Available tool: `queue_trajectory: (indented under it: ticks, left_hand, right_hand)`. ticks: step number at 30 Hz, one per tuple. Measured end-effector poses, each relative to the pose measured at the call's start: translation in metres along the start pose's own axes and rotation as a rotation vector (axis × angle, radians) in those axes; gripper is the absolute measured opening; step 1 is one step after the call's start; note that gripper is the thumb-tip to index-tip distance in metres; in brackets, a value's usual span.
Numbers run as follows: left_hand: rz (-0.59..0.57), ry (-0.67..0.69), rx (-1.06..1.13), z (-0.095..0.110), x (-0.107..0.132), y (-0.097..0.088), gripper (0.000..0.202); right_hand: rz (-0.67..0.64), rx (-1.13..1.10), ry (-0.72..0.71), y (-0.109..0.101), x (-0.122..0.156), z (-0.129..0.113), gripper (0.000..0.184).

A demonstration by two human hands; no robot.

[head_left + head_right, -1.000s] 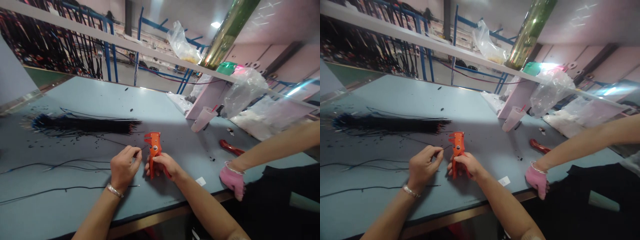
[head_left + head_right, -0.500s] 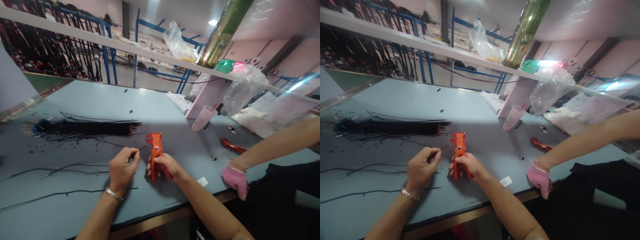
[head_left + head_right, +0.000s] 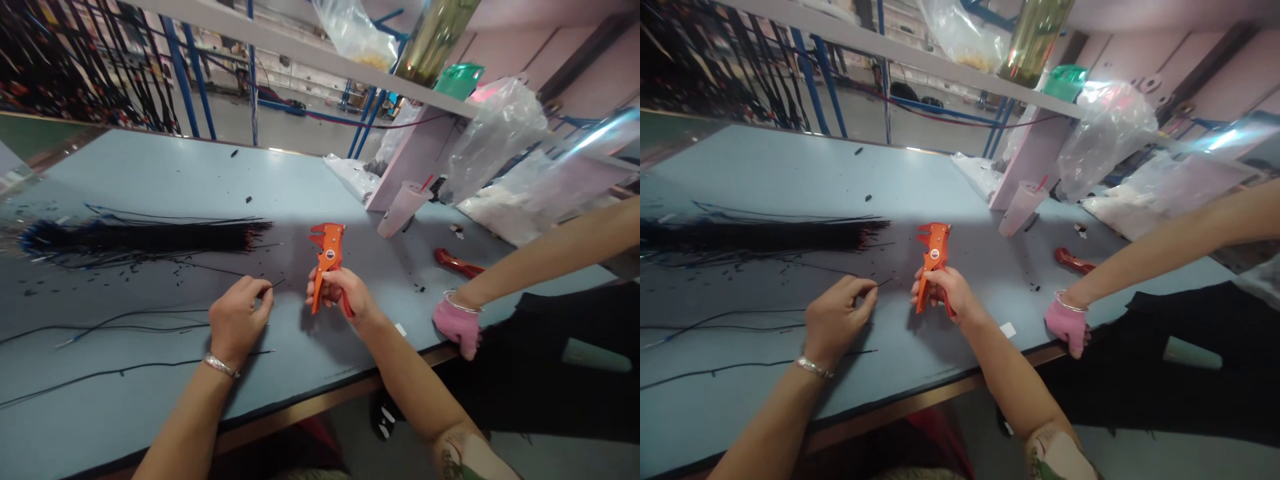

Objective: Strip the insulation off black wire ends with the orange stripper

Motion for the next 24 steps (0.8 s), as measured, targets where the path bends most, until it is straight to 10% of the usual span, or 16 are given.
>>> queue_trajectory:
  ticks: [16, 24]
  left_hand:
    - [-0.164, 0.075, -0.127, -0.001, -0.004, 0.018, 0.019]
    - [0.065, -0.072, 0.072, -0.008, -0.004, -0.002, 0.014]
  right_hand:
    - [-0.016, 0.066, 0.044, 0.006, -0.006, 0.007, 0.027]
    - [-0.106, 0.102, 0.078, 0.015, -0.001, 0.013, 0.027]
Point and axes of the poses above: each hand's wrist, its own x-axis away from the middle knuckle, its own y-axis out of the palm, z = x × y, the point moved 5 cm from there along -x, towards the middle knuckle, and after that the axes turned 6 degrees about x, right-handed, at the moved point
